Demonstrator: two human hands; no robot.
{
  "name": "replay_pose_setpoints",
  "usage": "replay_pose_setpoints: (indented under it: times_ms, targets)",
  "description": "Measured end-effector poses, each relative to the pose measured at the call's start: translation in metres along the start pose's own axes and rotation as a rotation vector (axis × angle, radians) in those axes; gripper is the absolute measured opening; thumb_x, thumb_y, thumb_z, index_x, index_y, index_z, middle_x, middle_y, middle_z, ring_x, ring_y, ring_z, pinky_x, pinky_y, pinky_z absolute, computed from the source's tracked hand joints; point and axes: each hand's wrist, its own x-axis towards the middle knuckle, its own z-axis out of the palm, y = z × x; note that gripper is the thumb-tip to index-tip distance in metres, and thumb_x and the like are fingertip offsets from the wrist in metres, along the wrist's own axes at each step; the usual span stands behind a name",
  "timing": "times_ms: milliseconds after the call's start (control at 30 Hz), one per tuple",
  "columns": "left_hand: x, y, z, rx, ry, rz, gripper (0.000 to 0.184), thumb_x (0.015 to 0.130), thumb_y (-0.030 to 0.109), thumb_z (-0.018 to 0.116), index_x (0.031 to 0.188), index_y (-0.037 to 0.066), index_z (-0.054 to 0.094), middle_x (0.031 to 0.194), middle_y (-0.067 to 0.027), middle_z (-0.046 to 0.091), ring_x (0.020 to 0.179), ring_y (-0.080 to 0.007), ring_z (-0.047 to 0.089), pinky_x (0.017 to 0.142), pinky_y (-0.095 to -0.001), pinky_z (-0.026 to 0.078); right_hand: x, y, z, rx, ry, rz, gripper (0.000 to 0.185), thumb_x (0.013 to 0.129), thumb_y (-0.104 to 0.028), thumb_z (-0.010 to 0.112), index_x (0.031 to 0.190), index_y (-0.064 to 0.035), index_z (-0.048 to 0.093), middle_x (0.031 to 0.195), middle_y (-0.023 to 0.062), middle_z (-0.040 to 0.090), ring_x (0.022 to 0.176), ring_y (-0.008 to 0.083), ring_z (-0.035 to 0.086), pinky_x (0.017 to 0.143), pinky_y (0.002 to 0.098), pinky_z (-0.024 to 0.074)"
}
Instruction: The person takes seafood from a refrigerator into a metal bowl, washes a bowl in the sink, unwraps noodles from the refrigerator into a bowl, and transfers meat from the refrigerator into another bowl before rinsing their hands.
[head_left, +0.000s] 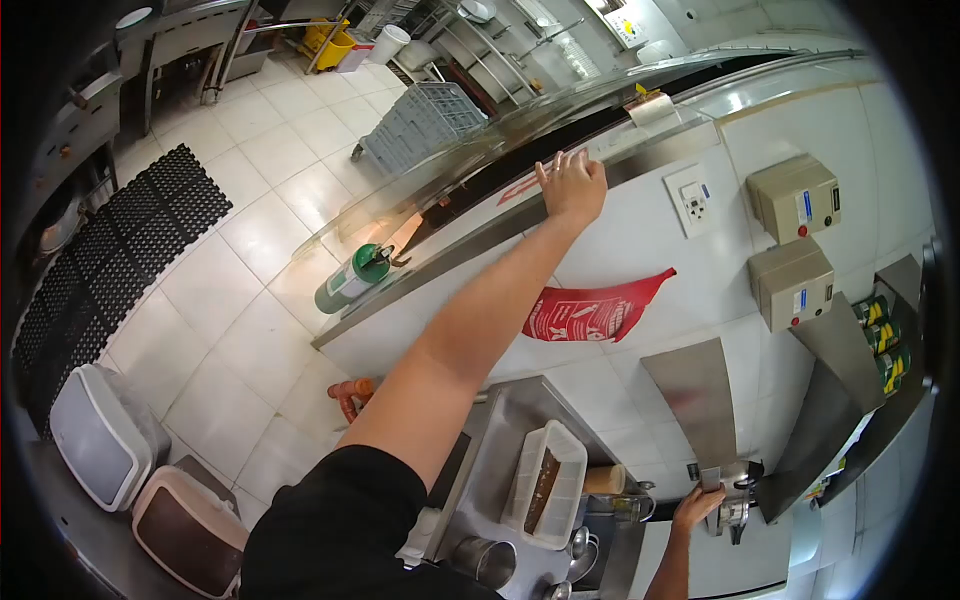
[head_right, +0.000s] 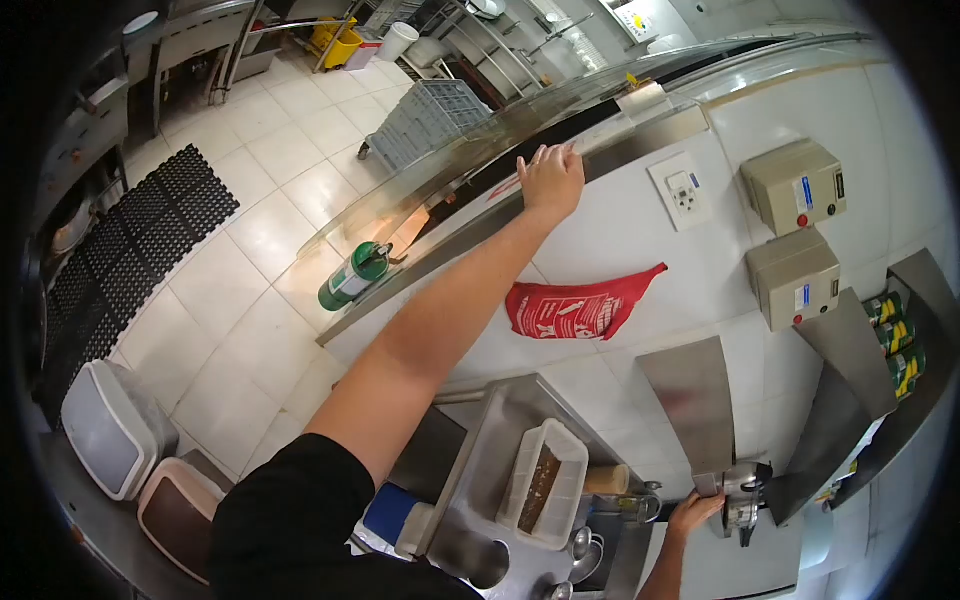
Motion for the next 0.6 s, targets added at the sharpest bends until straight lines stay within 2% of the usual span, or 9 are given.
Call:
replay_pose_setpoints:
  times_ms: [133,233,433,600]
  targets:
    - [-0.007,0.000,0.001,0.046,0.160,0.067,0.042,0.095,0.028,0.043,0.125,0.007,0.063,0.134,-0.0125,0.060,0.135,-0.0307,0.047,0.117,-0.0571,0.020,0.002,0.001,0.000,-0.005,-0.023,0.017,0.050,0.091,-0.010,0.052,0.134,0.0089,0.036,0.128,0.0282,0.043,0.122,0.0442,0.042,0.106,0.0520,0.0326]
    - [-0.007,-0.003,0.007,0.046,0.284,0.121,0.039,0.094,0.027,0.045,0.122,0.007,0.065,0.129,-0.0121,0.063,0.132,-0.0307,0.049,0.116,-0.0574,0.021,0.001,-0.009,-0.008,-0.022,-0.044,0.014,0.054,0.091,-0.006,0.056,0.138,0.0092,0.032,0.130,0.0296,0.042,0.124,0.0457,0.041,0.106,0.0535,0.0324]
    - [-0.010,-0.004,0.000,-0.001,0.316,0.201,0.034,0.094,0.025,0.048,0.113,0.006,0.067,0.120,-0.0114,0.064,0.126,-0.0303,0.052,0.116,-0.0572,0.021,-0.001,-0.002,-0.004,-0.086,-0.044,-0.009,0.054,0.092,-0.007,0.055,0.138,0.0094,0.031,0.130,0.0306,0.042,0.124,0.0469,0.041,0.105,0.0534,0.0331]
    - [-0.011,-0.006,-0.002,-0.010,0.300,0.219,0.032,0.094,0.025,0.049,0.112,0.006,0.067,0.121,-0.0108,0.064,0.126,-0.0297,0.052,0.116,-0.0569,0.020,-0.002,-0.001,-0.001,-0.092,0.011,-0.043,0.054,0.093,-0.007,0.054,0.139,0.0084,0.031,0.129,0.0308,0.042,0.123,0.0473,0.042,0.104,0.0533,0.0338]
